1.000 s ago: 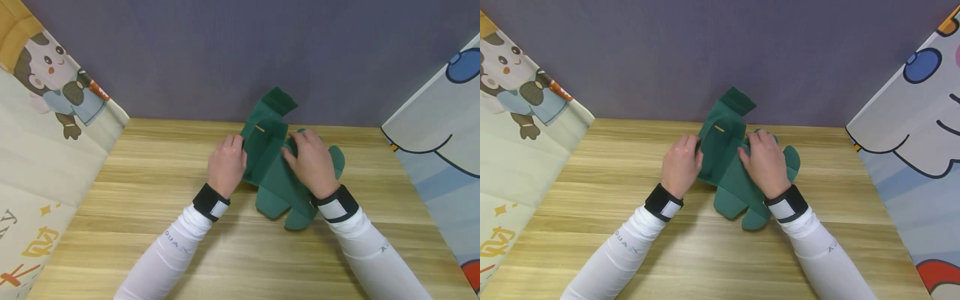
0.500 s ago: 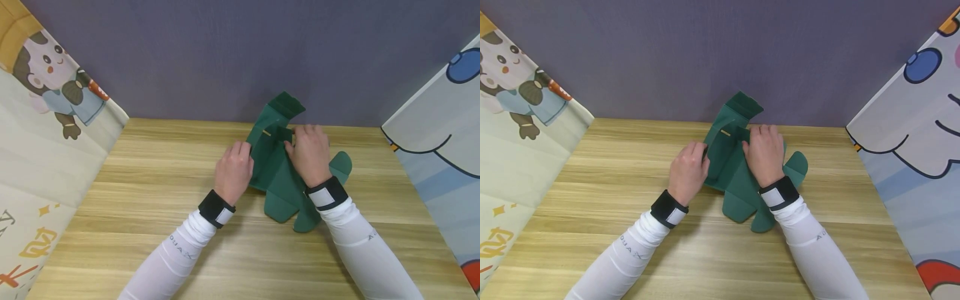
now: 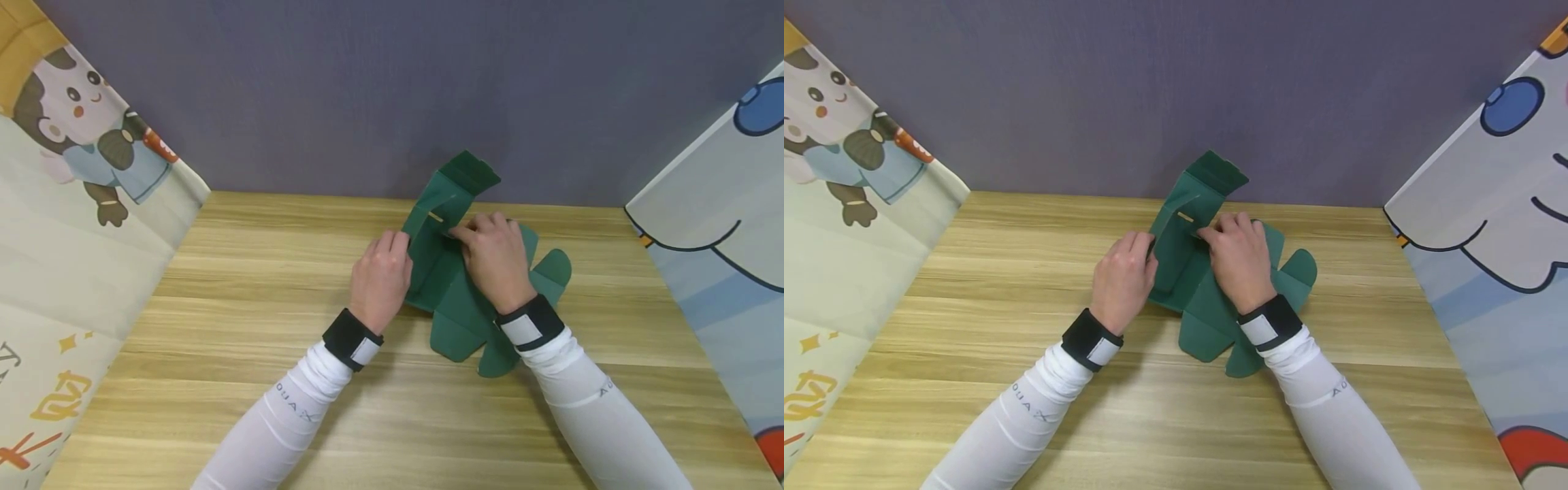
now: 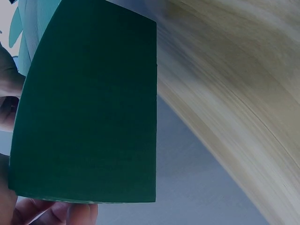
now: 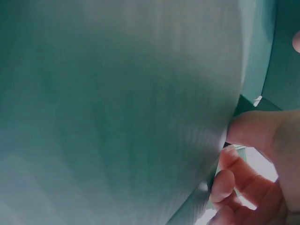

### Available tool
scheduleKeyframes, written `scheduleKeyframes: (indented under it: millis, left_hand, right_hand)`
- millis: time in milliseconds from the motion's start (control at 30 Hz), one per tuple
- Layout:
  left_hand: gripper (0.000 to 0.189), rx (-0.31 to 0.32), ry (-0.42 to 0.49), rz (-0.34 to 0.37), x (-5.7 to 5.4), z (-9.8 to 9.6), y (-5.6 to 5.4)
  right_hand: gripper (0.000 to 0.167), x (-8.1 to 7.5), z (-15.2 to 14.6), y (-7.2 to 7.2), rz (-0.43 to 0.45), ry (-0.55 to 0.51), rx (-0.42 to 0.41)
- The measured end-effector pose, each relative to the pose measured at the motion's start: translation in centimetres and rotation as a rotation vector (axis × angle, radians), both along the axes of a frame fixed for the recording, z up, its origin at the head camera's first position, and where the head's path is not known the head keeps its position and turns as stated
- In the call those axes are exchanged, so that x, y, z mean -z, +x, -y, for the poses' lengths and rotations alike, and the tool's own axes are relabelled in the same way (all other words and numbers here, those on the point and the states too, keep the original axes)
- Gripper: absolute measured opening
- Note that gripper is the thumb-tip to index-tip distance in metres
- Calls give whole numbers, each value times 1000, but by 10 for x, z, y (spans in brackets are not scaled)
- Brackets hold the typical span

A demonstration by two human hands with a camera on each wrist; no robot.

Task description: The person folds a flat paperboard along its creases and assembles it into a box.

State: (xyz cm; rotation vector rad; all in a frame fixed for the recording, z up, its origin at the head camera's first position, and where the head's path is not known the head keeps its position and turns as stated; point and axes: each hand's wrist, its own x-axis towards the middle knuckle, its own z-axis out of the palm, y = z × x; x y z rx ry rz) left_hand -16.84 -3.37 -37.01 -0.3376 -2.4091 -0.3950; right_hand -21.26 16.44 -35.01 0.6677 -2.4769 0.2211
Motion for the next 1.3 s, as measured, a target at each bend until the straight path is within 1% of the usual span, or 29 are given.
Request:
scheduleKeyframes:
  millis: [233,367,533,667,733,833,933,1067,1167,1300]
  left_hand:
    - [17,-2,3,-2,-2,-1,0]
    - [15,0,8,-9,-2,-1,1]
    - [13,-2,7,-10,-1,-1,1]
    - [13,-4,2,-14,-1,0,0]
    - [14,-5,-1,-16,-1,0,0]
    - [16,-8,-1,-16,-1,0,0]
    - [16,-9,-1,-14,-1,0,0]
    - [15,-10,-6,-9,-1,-1,0]
    - [13,-13,-17,-9,-1,-2,1]
    - [12,-15,-26,-18,-2,-4,1]
  right_hand:
    - [21,2,-2,2,-54,43,-43]
    - [20,3,-2,2,-73,46,-45]
    - [19,3,-2,2,-64,61,-32]
    - [19,1,-3,1,-46,46,-19]
    - [21,-2,-4,0,-47,36,-10]
    - [25,-7,-4,-1,-72,12,-3]
    - [32,-16,-2,-2,-118,-15,3]
    - [39,-28,5,-4,-203,-40,-6]
    - [39,-34,12,-7,-240,-24,-29]
    - [32,-39,20,-11,-239,31,-52]
